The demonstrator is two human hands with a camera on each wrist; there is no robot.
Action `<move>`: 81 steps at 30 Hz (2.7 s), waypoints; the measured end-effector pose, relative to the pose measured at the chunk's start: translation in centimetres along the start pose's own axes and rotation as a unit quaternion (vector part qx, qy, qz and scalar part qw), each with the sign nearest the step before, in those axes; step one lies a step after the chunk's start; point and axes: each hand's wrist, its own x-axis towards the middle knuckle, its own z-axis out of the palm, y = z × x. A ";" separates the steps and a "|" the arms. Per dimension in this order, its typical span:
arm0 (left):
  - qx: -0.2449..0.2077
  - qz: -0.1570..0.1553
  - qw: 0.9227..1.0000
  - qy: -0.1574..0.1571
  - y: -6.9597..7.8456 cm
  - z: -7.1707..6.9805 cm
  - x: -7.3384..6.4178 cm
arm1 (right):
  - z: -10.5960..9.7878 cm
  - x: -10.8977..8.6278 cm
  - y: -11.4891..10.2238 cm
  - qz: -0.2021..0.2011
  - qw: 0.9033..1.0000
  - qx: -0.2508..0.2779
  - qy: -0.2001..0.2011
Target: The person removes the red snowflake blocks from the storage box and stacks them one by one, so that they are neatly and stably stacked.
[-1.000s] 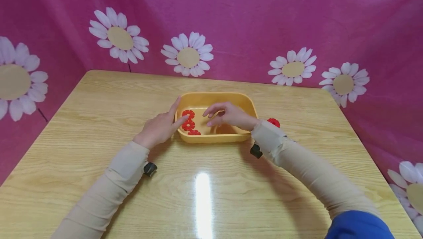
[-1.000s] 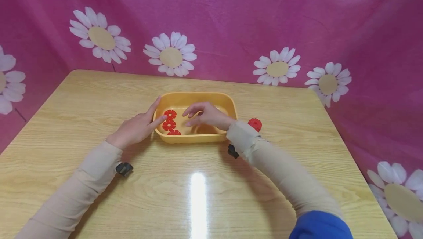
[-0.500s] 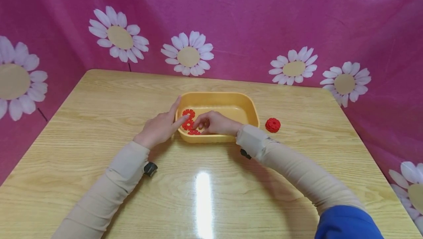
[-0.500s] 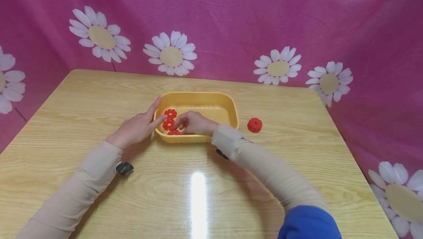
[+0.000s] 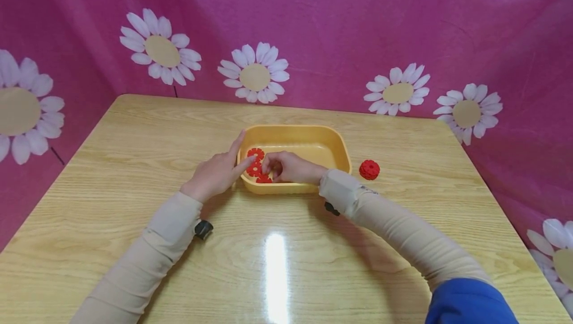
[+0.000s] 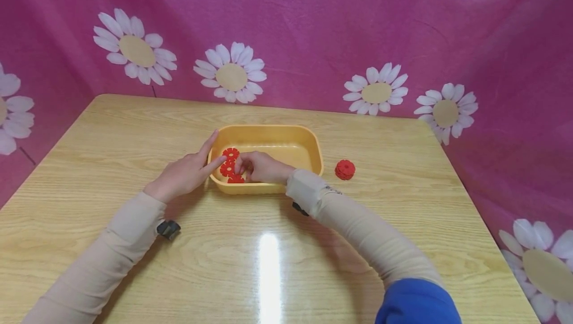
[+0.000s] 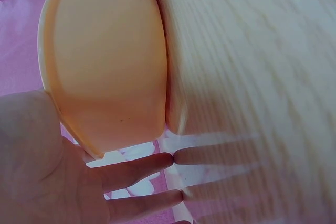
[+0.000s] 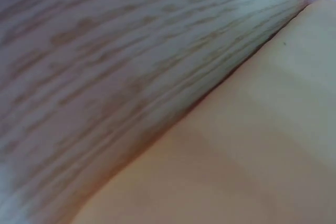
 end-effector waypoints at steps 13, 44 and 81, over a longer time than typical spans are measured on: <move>-0.003 -0.005 1.000 -0.001 0.0 -0.1 -0.1 | -0.1 0.0 0.1 -0.020 0.998 0.054 -0.007; 0.000 -0.005 1.000 0.000 -0.1 -0.2 -0.1 | -14.9 -16.6 5.4 0.122 0.959 0.092 0.239; -0.004 -0.009 1.000 -0.004 0.1 -0.1 -0.3 | -13.9 -18.5 9.8 0.169 0.966 0.025 0.196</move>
